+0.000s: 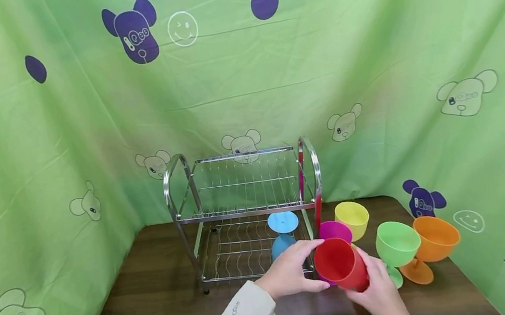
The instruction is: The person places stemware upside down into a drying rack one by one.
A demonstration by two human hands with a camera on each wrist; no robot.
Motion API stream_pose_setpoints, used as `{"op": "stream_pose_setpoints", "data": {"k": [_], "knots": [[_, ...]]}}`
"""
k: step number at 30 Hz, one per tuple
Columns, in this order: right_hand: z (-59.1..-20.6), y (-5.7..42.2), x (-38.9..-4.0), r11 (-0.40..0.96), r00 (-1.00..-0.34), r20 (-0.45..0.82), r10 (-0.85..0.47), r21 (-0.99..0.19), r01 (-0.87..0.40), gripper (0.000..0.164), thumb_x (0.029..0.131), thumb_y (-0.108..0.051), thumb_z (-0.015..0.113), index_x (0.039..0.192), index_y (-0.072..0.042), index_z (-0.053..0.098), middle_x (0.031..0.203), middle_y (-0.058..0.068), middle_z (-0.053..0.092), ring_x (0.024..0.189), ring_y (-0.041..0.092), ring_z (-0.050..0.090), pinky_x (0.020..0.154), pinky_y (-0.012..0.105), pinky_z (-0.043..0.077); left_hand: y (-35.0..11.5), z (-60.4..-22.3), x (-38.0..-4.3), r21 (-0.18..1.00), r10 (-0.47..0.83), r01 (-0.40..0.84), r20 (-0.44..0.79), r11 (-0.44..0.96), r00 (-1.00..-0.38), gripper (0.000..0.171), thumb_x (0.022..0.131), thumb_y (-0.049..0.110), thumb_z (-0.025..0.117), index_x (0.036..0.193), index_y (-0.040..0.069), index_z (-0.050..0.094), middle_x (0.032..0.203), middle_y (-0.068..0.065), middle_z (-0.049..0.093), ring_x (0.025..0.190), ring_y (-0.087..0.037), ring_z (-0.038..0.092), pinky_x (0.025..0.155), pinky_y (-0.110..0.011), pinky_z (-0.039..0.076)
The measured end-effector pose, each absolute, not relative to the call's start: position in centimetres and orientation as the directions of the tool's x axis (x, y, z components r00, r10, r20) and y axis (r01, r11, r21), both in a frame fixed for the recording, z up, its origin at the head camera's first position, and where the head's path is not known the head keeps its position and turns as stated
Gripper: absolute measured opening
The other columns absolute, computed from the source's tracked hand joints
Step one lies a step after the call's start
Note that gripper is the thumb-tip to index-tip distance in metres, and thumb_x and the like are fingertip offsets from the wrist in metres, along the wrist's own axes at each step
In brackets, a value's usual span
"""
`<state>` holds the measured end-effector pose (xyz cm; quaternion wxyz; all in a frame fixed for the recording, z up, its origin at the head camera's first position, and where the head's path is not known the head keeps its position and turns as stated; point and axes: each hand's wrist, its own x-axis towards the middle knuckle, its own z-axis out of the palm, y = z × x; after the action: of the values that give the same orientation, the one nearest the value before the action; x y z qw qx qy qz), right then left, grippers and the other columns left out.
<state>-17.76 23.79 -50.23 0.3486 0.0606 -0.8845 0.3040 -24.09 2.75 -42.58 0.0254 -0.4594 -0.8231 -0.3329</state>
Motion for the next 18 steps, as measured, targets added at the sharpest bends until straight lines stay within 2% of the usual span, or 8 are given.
{"op": "stream_pose_setpoints", "data": {"k": [5,10,14,18], "knots": [[-49.9,23.3,-18.2,0.832,-0.696,0.718,0.006,-0.390,-0.395,0.102,0.036,-0.004,0.095,0.126,0.004,0.049,0.103,0.020,0.057,0.091,0.030,0.054,0.061,0.048,0.055,2.9,-42.0,-23.8,0.355,0.744,0.833,0.388,0.425,-0.544,0.080,0.073,0.037,0.080,0.141,0.016,0.044,0.133,-0.003,0.051,0.115,-0.014,0.051,0.088,-0.024,0.046],[-49.7,22.6,-18.4,0.854,-0.659,0.748,-0.081,-0.289,-0.432,0.103,0.031,-0.009,0.097,0.123,0.001,0.053,0.100,0.017,0.058,0.085,0.027,0.058,0.059,0.044,0.056,2.7,-41.7,-23.8,0.309,0.752,0.835,0.370,0.454,-0.546,0.083,0.071,0.038,0.081,0.141,0.016,0.044,0.136,-0.006,0.048,0.117,-0.017,0.050,0.088,-0.027,0.047],[-49.4,21.9,-18.5,0.858,-0.636,0.761,-0.127,-0.237,-0.455,0.102,0.029,-0.015,0.098,0.120,0.000,0.055,0.099,0.015,0.059,0.084,0.025,0.059,0.060,0.042,0.056,2.3,-41.9,-24.0,0.247,0.775,0.852,0.356,0.462,-0.523,0.084,0.069,0.040,0.082,0.141,0.016,0.045,0.136,-0.009,0.048,0.119,-0.019,0.049,0.090,-0.028,0.047],[-49.2,21.4,-18.7,0.861,-0.615,0.772,-0.159,-0.197,-0.469,0.102,0.030,-0.020,0.097,0.121,-0.002,0.056,0.098,0.013,0.059,0.083,0.024,0.059,0.060,0.041,0.055,1.9,-42.3,-24.2,0.220,0.793,0.864,0.343,0.453,-0.503,0.083,0.069,0.039,0.083,0.140,0.018,0.045,0.135,-0.008,0.049,0.117,-0.017,0.050,0.089,-0.025,0.046]]}}
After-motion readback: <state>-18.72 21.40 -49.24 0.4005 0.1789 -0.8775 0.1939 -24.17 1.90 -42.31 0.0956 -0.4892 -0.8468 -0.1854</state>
